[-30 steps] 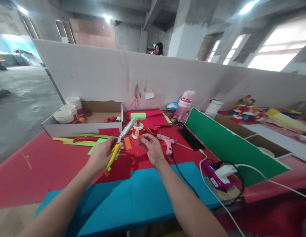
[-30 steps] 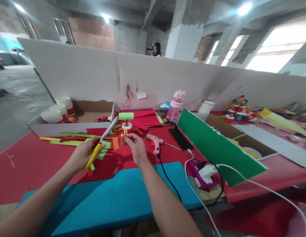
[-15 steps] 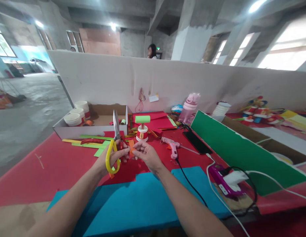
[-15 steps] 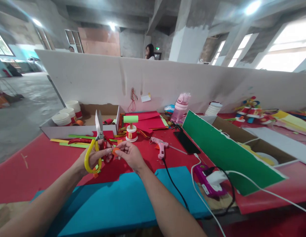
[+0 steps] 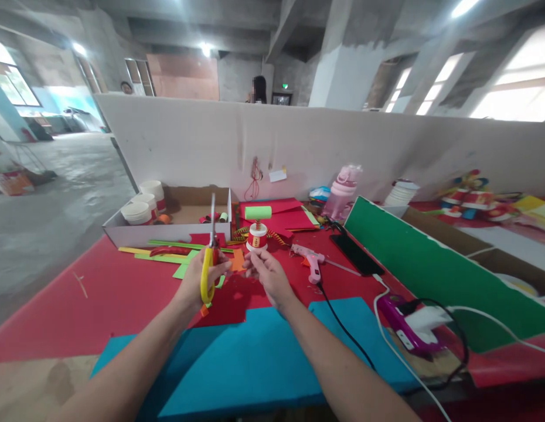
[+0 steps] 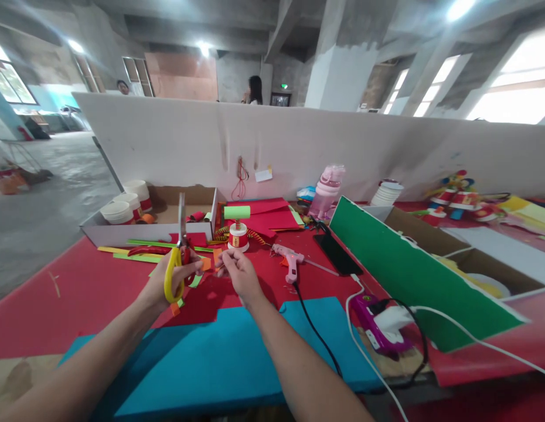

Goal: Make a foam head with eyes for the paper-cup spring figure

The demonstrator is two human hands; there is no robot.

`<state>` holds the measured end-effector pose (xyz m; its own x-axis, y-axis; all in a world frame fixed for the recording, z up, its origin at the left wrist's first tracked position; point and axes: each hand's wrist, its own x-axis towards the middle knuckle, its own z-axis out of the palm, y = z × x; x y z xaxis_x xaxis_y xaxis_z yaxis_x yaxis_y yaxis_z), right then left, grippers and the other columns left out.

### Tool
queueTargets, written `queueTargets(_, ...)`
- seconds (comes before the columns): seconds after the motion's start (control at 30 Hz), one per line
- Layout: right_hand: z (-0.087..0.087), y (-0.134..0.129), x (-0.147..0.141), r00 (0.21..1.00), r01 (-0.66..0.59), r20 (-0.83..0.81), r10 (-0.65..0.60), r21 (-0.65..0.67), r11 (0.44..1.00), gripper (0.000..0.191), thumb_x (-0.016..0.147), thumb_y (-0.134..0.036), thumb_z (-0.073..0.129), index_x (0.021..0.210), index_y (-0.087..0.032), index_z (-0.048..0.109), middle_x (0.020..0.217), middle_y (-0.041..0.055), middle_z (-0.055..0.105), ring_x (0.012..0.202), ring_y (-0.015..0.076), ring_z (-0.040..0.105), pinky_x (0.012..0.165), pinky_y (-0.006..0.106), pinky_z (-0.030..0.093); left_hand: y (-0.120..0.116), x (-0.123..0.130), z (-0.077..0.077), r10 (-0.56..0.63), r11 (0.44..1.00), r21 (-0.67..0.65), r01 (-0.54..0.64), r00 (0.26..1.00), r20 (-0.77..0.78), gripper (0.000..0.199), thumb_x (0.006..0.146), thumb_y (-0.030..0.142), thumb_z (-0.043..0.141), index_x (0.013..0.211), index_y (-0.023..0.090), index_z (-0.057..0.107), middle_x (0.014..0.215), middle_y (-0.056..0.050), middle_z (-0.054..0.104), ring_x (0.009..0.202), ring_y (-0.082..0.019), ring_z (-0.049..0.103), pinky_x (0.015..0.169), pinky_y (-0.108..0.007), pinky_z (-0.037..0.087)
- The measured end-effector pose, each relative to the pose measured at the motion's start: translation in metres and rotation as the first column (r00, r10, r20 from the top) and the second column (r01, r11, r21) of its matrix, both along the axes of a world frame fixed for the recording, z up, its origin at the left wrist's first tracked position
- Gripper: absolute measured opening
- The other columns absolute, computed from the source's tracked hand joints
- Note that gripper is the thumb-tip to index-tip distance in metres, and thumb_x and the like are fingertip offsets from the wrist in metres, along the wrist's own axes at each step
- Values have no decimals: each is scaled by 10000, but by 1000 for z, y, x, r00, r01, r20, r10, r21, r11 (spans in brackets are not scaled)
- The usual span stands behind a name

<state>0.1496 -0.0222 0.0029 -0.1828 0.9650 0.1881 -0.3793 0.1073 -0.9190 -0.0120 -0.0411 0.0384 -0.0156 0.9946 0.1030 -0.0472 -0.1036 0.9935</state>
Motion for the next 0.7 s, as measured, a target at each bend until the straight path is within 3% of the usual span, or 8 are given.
queueTargets(0.1,-2,-2,-5,995,-59,-83,51,-97,994,362,767,-539,650,823,-183,616,735,3,651,577,93,563,592,232,472,3,3,-7,31,999,-30,-25,979,200,387,582,291,795,791,181,488,638,57,582,571,-105,586,565,-226,452)
queueTargets(0.23,-6,-6,-16,996,-82,-41,79,-81,993,330,679,-445,760,831,-194,609,743,-16,662,587,94,564,600,231,473,5,7,-16,27,998,-67,-7,951,309,405,583,292,801,794,184,473,611,64,573,547,-106,581,546,-234,463)
queueTargets(0.53,-9,-3,-15,999,38,-26,-39,-54,998,242,662,-348,779,735,-190,611,637,-51,582,580,93,528,582,218,446,4,13,-20,-9,998,-53,22,969,245,417,569,298,822,805,163,506,609,54,570,521,-98,562,525,-226,453)
queueTargets(0.7,-7,-4,-16,996,7,-84,-15,-92,996,220,658,-329,780,761,-188,646,677,-40,621,598,95,553,625,231,467,3,16,-21,-16,999,-41,26,972,233,404,568,297,816,790,165,504,615,50,566,546,-104,567,540,-228,459)
